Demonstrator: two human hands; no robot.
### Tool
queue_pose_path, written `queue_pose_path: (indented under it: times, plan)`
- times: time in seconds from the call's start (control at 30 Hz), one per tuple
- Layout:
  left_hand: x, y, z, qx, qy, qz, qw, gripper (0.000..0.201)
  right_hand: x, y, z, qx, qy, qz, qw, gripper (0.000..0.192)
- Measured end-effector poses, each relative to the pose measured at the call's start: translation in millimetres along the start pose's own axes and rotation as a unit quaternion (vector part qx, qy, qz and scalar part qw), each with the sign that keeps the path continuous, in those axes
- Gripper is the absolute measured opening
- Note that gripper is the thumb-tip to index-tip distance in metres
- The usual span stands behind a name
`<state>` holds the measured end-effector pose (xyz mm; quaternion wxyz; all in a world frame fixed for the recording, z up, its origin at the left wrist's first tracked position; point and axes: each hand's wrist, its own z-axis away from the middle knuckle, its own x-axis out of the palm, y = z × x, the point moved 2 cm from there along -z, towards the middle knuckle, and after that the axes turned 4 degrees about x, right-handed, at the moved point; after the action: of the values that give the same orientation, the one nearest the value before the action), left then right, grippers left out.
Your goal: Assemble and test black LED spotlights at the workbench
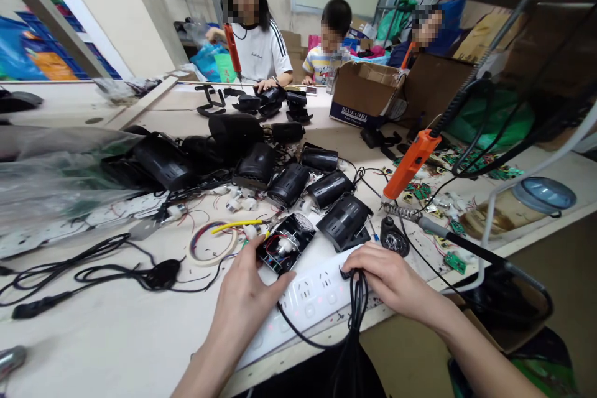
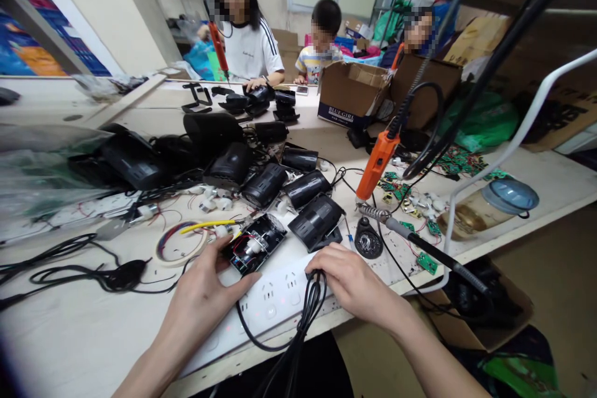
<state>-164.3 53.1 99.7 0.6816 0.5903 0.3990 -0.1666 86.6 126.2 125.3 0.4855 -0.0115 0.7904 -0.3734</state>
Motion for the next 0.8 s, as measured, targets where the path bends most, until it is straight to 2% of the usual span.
queue_pose_path:
  times: [0.23,0.43,0.63,0.8]
  plan:
    - [-7.4,10,3,-0.029,0.034,0.013,0.999,0.084,-5,10,0,0.066,0.02,-0.039,0.997,0.032]
    - [-8.5,12,6,-0.015,0.057,0.016,0.998,0.087,-6,7,-1,0.041,-0.002,-0.016,0.999,0.033]
    - [-11.9,14,8,-0.029,0.079,0.012,0.996,0.087,0,1,0,0.022,-0.024,0.026,0.999,0.032]
    - [-17.2,17,10,-0.037,0.084,-0.001,0.996,0.085,2,-1,1,0.01,-0.018,0.018,1.0,0.031]
